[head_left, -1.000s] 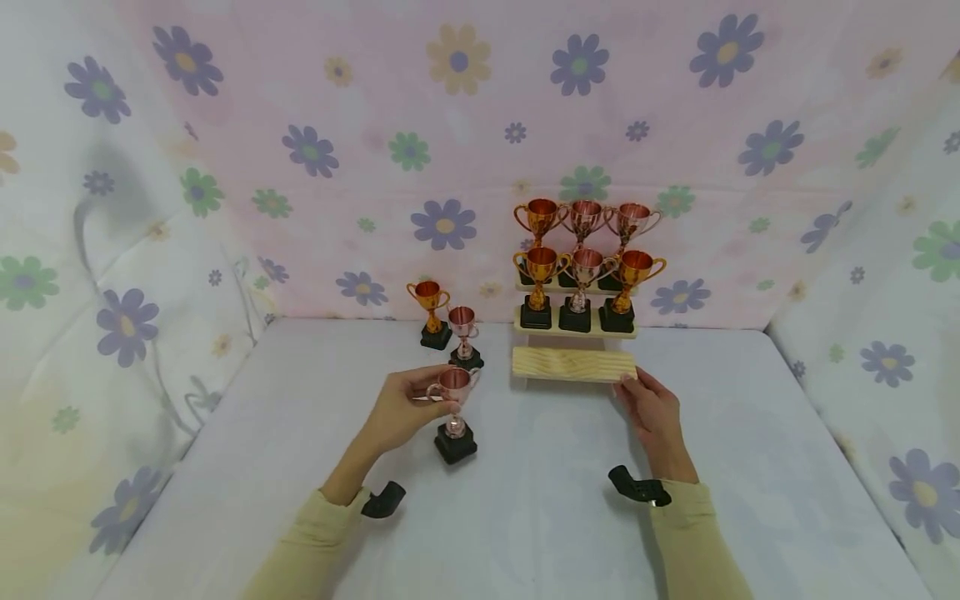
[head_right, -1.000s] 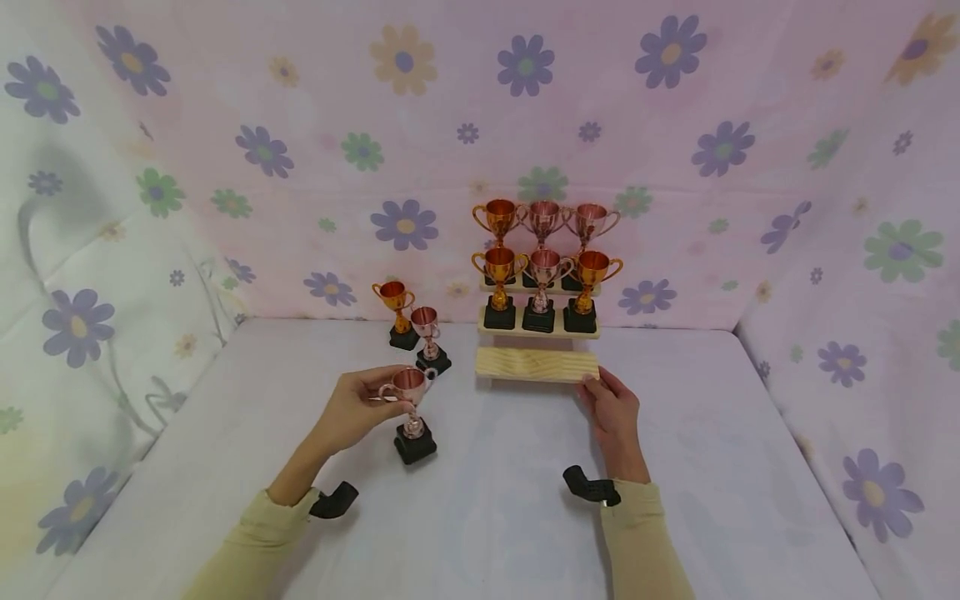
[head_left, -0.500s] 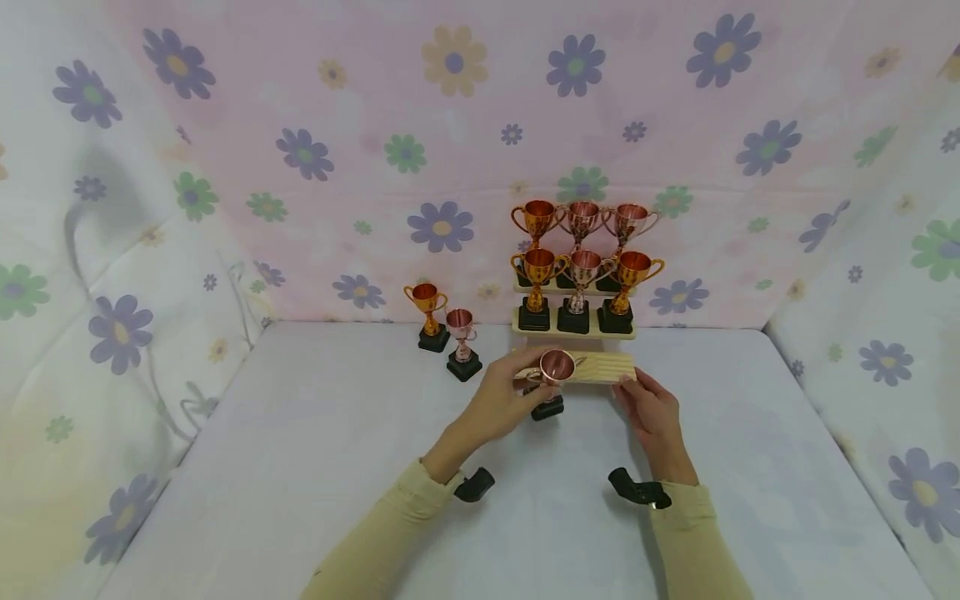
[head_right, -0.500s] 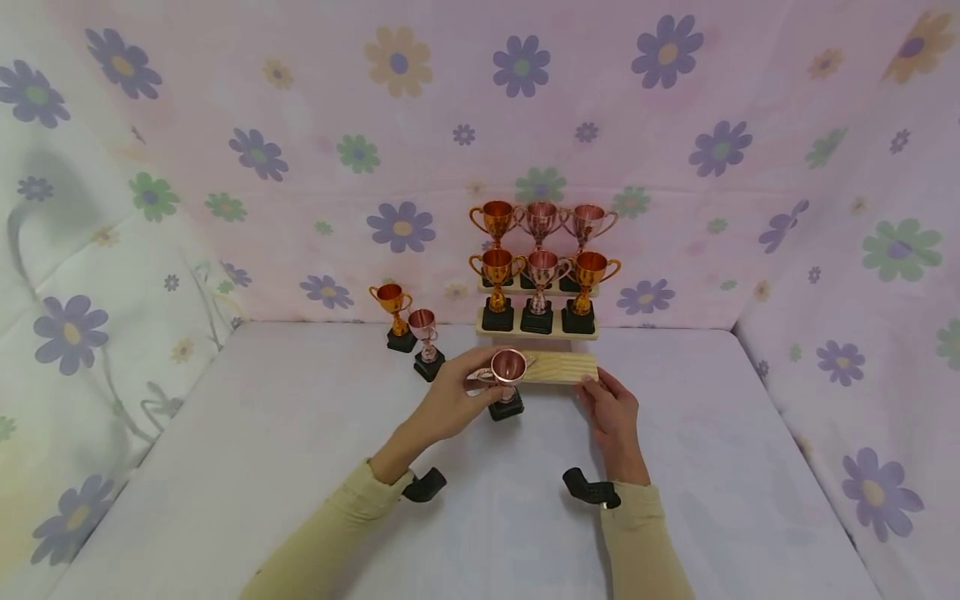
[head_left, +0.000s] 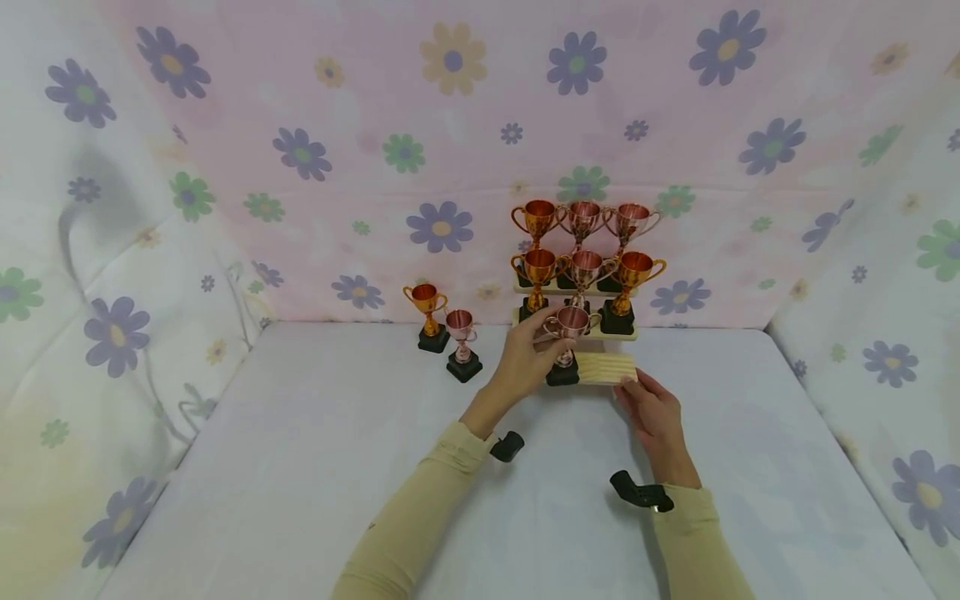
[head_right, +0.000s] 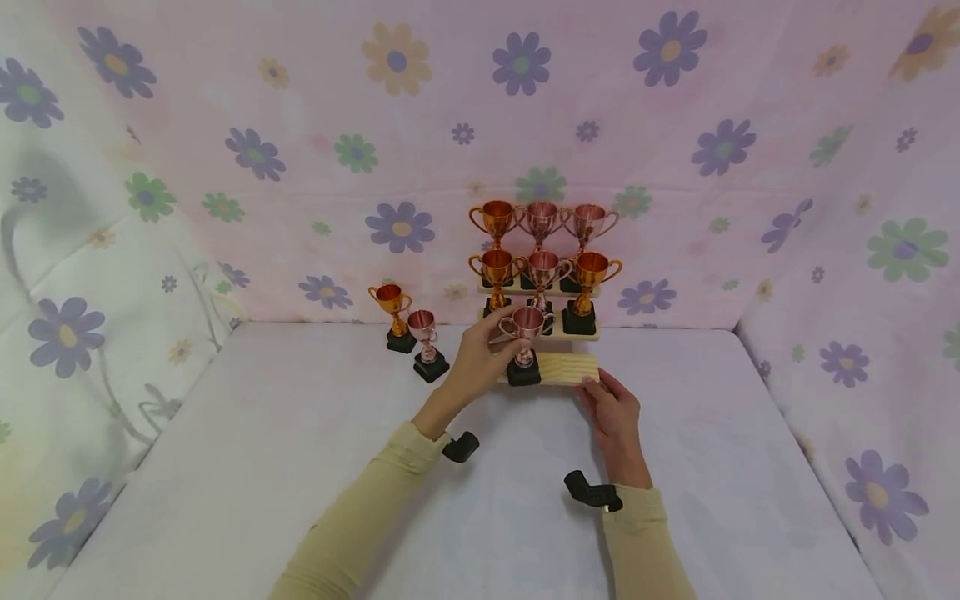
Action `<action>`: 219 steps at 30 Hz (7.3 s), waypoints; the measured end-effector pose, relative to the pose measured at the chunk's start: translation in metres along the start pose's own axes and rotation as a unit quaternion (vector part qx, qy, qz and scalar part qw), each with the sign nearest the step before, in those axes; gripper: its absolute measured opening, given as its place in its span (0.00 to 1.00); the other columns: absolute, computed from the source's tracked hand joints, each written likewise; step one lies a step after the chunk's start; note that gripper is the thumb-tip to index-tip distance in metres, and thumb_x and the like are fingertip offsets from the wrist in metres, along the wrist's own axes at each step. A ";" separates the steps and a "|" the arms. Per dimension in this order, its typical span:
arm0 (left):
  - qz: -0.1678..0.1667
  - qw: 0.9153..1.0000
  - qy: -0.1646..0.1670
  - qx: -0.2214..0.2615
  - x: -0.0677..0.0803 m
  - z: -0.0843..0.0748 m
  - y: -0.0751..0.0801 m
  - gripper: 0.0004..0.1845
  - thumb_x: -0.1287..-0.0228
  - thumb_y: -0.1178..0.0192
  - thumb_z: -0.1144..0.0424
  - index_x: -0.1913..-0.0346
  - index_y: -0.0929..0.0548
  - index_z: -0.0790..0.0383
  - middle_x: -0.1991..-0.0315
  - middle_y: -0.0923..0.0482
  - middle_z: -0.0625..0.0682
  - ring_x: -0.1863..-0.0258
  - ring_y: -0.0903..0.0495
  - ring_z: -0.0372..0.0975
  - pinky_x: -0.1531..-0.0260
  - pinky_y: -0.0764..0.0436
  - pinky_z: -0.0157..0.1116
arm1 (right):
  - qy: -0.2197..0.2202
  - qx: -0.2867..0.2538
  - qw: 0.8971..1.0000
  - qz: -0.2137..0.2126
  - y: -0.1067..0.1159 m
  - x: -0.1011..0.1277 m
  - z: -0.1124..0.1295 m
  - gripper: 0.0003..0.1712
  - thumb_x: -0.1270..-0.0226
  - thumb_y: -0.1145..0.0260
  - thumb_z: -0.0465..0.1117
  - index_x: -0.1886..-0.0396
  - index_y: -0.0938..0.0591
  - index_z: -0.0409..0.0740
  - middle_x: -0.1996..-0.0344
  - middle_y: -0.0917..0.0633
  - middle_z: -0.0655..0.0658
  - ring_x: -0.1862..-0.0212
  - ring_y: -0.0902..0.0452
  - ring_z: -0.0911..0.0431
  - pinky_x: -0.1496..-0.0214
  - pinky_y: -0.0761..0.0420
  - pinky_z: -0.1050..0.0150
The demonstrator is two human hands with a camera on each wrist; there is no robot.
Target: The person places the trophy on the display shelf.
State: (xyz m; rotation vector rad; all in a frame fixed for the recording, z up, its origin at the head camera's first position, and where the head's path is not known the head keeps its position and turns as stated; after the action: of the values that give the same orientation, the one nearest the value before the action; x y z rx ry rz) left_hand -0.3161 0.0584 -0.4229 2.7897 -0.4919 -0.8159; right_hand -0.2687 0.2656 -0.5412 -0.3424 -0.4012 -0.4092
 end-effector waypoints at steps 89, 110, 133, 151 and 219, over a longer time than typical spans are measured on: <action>0.057 0.989 0.132 -0.029 0.048 0.026 0.012 0.21 0.29 0.40 0.71 0.34 0.24 0.68 0.47 0.16 0.62 0.50 0.14 0.49 0.49 0.14 0.35 | 0.015 -0.045 0.999 0.020 0.002 0.005 0.000 0.33 0.19 0.46 0.38 0.20 0.41 0.40 0.25 0.36 0.42 0.42 0.24 0.64 0.38 0.22 0.73; -0.055 0.962 0.226 -0.140 0.079 0.055 0.150 0.39 0.33 0.33 0.60 0.28 0.39 0.78 0.36 0.29 0.73 0.37 0.26 0.62 0.37 0.22 0.54 | -0.008 -0.060 0.998 0.015 0.002 0.008 0.002 0.33 0.20 0.44 0.38 0.20 0.40 0.42 0.34 0.29 0.48 0.49 0.20 0.66 0.41 0.20 0.73; -0.226 0.962 0.149 0.044 0.069 0.079 0.135 0.34 0.36 0.33 0.74 0.29 0.33 0.72 0.42 0.23 0.71 0.40 0.24 0.63 0.36 0.24 0.57 | -0.026 -0.051 0.998 0.024 0.001 0.009 0.001 0.33 0.19 0.45 0.40 0.19 0.41 0.46 0.22 0.38 0.45 0.43 0.23 0.64 0.40 0.21 0.73; -0.271 0.960 0.061 -0.041 0.060 0.074 0.111 0.49 0.56 0.16 0.65 0.29 0.30 0.68 0.46 0.22 0.62 0.46 0.20 0.52 0.39 0.23 0.57 | -0.023 -0.060 0.998 0.020 0.002 0.007 0.000 0.33 0.19 0.45 0.39 0.19 0.41 0.46 0.23 0.37 0.45 0.44 0.23 0.64 0.40 0.21 0.73; -0.010 0.998 0.001 0.060 0.020 0.003 0.012 0.27 0.34 0.35 0.75 0.32 0.26 0.69 0.45 0.19 0.66 0.48 0.16 0.55 0.47 0.14 0.39 | -0.011 -0.066 0.997 0.030 0.000 0.006 0.000 0.33 0.19 0.45 0.38 0.19 0.41 0.43 0.25 0.34 0.44 0.46 0.21 0.66 0.41 0.20 0.74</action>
State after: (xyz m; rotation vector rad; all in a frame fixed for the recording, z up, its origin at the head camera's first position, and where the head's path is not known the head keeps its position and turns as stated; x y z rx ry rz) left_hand -0.3051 0.0396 -0.4321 2.9087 -0.5303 -0.8125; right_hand -0.2635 0.2640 -0.5386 -0.4876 -0.3845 -0.3738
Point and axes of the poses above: each hand's wrist, its own x-axis away from the middle knuckle, its own y-axis out of the back of the hand, z = x × y, the point moved 6 cm from there along -x, towards the middle knuckle
